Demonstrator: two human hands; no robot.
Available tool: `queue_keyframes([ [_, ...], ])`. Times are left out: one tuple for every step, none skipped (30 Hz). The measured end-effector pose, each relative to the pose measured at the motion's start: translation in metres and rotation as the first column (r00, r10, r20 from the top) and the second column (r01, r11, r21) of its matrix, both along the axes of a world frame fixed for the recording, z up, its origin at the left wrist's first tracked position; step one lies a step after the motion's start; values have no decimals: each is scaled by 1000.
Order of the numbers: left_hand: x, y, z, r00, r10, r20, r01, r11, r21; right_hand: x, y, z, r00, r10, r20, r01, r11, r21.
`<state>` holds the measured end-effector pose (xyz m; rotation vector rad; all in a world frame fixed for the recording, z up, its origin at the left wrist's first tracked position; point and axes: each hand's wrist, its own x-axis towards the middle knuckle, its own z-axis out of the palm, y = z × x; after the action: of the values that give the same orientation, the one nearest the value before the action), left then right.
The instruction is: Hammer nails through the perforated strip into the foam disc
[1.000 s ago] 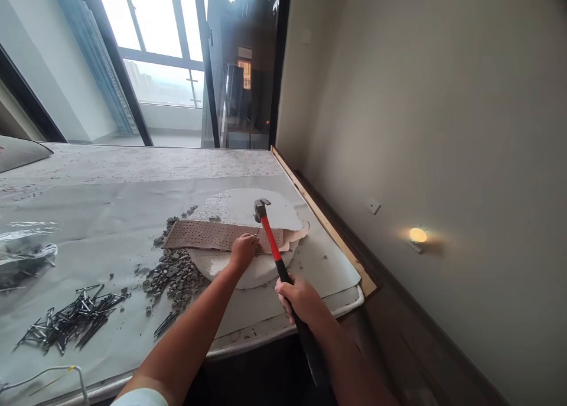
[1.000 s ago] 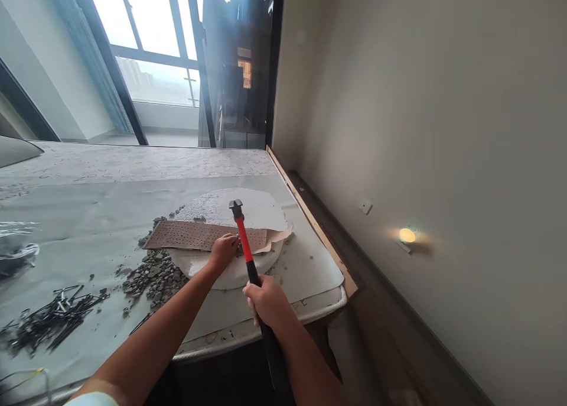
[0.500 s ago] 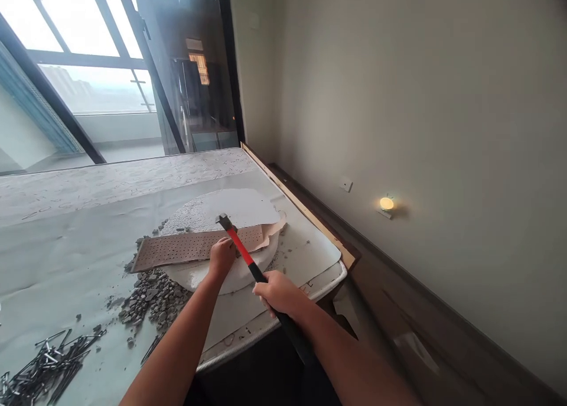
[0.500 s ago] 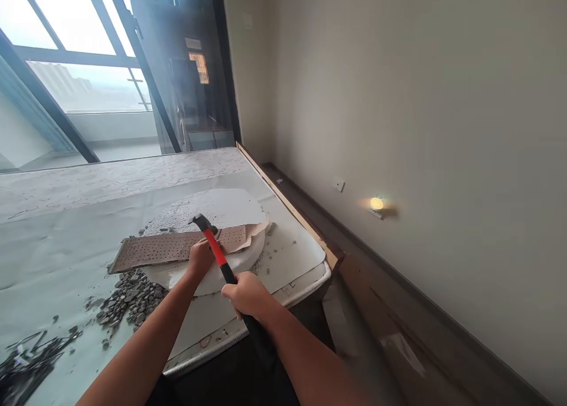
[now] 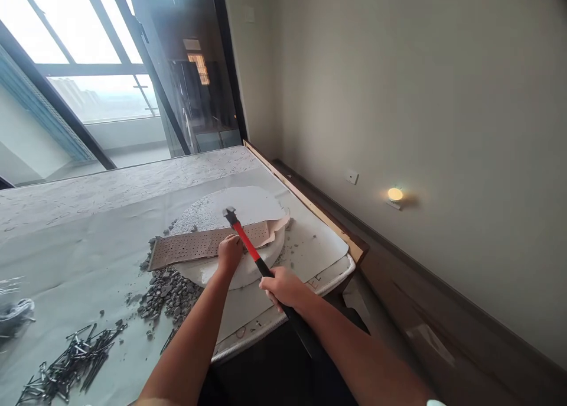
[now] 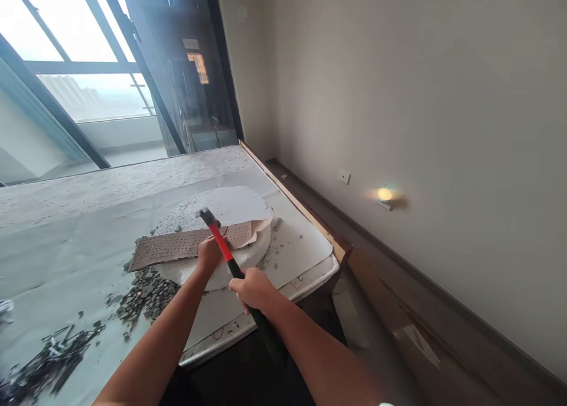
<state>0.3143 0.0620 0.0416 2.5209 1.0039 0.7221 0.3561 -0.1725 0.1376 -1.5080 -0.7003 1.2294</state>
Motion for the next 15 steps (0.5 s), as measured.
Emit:
queue_keyframes([
  [0,0,-1,1000,9,-15,-8,1000,20,-1,0,0,1000,3,-8,-3,1000,-15],
  [0,0,-2,999,17,-32,-16,999,40,-1,0,0,1000,13,-13,-13,1000,-13],
  [-1,0,-2,999,24,-48,-21,998,55,-1,0,0,1000,25,-9,-25,1000,6],
  [-1,0,-3,998,27,-59,-23,998,60,-1,0,0,999,35,2,-35,999,30],
  [-2,-1,-3,998,27,-61,-23,998,61,-1,1,0,999,40,16,-40,998,50],
  [-2,-2,-2,998,21,-56,-18,998,59,-1,1,0,999,38,25,-39,998,52],
  [-3,-3,-2,999,13,-48,-11,998,55,0,1,0,999,31,23,-31,999,35],
  [-3,-4,-1,999,7,-45,-5,999,50,0,1,0,1000,23,14,-23,1000,4],
  [-4,-5,0,999,7,-46,-5,999,47,1,1,1,1000,23,1,-23,999,-25],
  [-4,-5,2,999,13,-50,-11,999,49,1,1,1,1000,27,-7,-27,999,-38],
  [-3,-6,2,998,20,-55,-17,998,57,1,1,1,999,33,-8,-34,999,-34],
  [-3,-6,3,998,27,-58,-23,997,68,2,2,1,999,40,-1,-40,999,-13],
  [-3,-6,4,998,32,-57,-28,996,80,2,2,1,999,43,11,-43,999,18],
  [-3,-5,4,998,31,-51,-26,995,93,2,2,1,999,40,20,-41,998,46],
  [-2,-5,5,999,20,-46,-15,995,101,2,2,1,999,34,20,-35,998,55],
])
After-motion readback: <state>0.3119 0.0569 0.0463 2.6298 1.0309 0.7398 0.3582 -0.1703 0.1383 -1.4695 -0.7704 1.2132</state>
